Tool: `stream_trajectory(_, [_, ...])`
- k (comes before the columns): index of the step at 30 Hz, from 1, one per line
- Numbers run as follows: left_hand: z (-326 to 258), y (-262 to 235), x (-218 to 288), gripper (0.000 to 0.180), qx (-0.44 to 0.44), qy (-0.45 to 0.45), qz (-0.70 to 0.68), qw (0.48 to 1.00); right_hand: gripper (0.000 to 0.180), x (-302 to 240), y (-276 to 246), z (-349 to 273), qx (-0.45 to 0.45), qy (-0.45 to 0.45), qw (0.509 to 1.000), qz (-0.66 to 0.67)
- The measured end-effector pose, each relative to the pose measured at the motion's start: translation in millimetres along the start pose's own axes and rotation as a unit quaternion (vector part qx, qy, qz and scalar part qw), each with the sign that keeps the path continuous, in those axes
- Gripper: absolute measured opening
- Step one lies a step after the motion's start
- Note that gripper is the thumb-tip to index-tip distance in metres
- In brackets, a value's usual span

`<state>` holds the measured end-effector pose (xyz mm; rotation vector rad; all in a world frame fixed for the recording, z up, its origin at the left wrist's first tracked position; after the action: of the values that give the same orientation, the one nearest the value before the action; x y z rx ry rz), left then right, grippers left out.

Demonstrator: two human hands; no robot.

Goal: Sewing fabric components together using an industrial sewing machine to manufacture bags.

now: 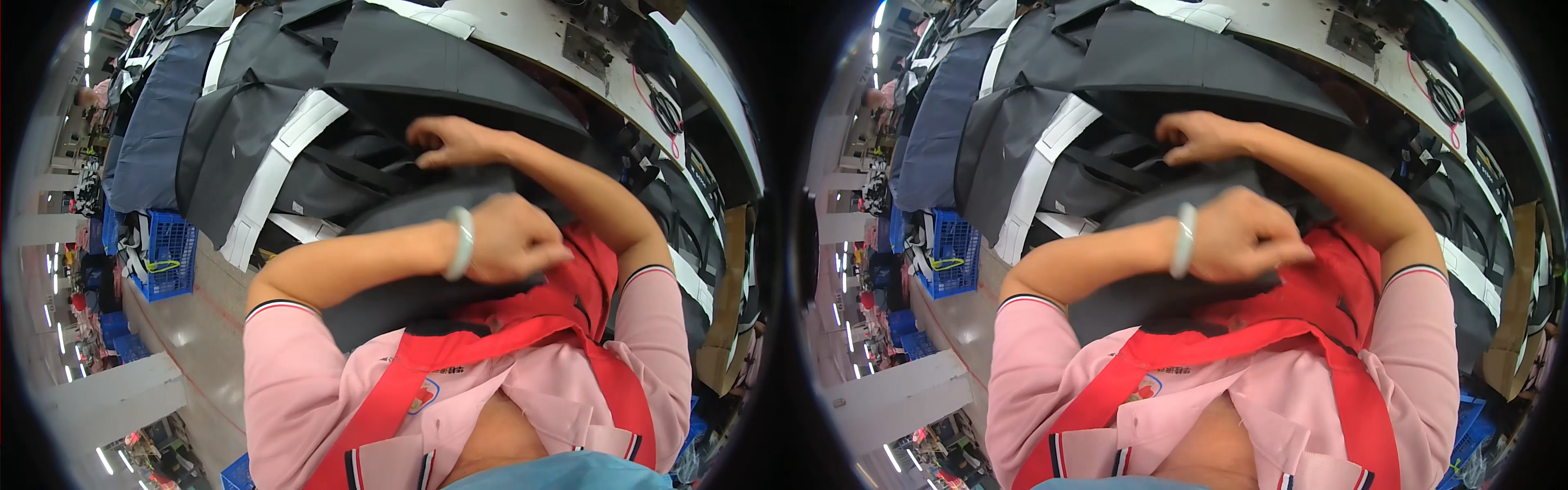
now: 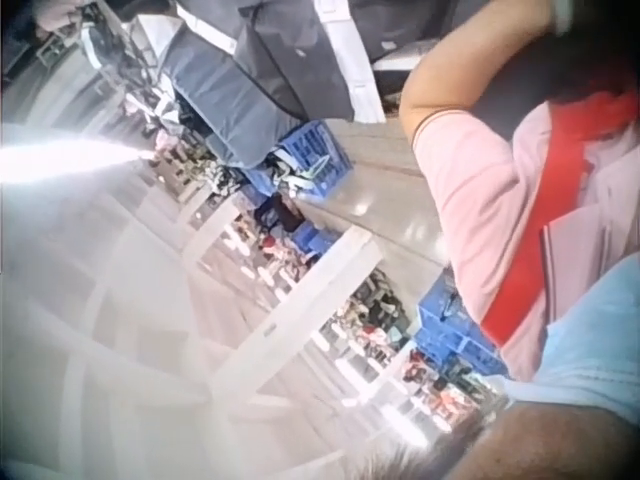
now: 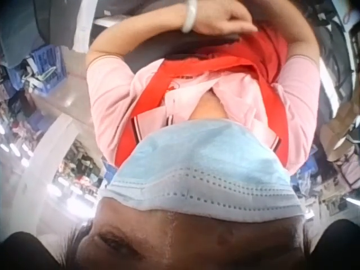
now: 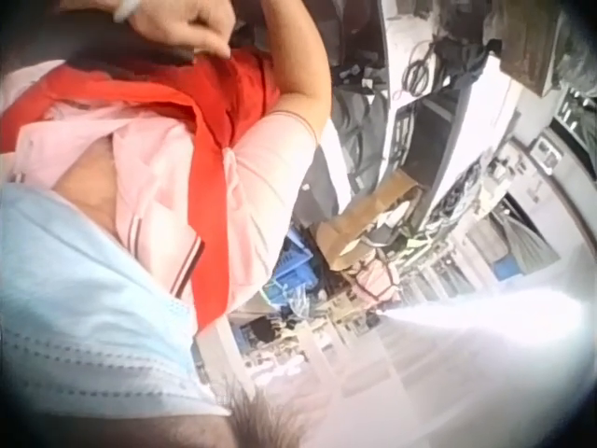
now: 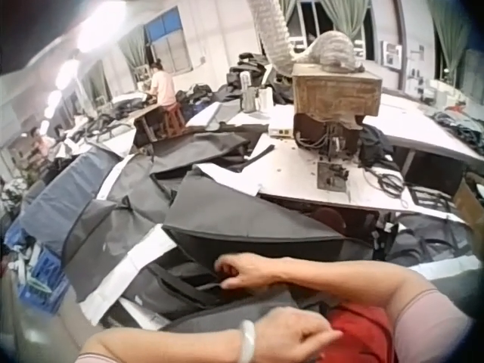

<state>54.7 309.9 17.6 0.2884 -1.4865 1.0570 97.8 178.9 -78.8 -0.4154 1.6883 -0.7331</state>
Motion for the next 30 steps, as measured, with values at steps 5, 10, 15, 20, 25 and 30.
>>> stream_trajectory(5, [20.6,85.2,5.8,0.024,-0.099,0.080,0.000,0.992,0.055,-29.0,-7.3,64.6,0.230,0.056,0.966,-0.100])
stream_trajectory(10, [22.9,65.9,10.0,0.023,-0.075,0.100,0.037,0.991,0.030,-32.6,-5.1,51.5,0.135,-0.011,0.989,-0.056])
stream_trajectory(15, [27.4,32.7,22.7,0.025,-0.032,0.121,0.076,0.989,0.046,-68.9,-14.2,-79.9,-0.114,-0.043,0.983,0.138])
stream_trajectory(20, [83.8,68.4,67.7,0.028,-0.114,0.289,0.132,0.941,0.030,-44.8,-50.7,-147.3,0.012,0.035,0.959,0.280])
stream_trajectory(25, [163.3,99.9,63.6,0.009,-0.162,0.335,0.305,0.876,0.027,-9.0,-92.8,-194.2,-0.018,0.127,0.976,0.177])
stream_trajectory(30, [156.6,6.1,48.0,0.009,0.033,0.341,0.236,0.909,0.023,-13.7,-90.8,-244.8,0.169,0.289,0.936,0.103])
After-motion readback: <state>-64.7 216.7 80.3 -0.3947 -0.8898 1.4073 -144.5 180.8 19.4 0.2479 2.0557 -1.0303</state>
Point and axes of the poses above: each hand's wrist, its own z-axis towards the middle knuckle, its own y-axis out of the palm, x = y × z, the point moved 4 cm from there along z, towards the middle knuckle, and after that the axes turned 3 degrees about -x, right-handed, at the moved point
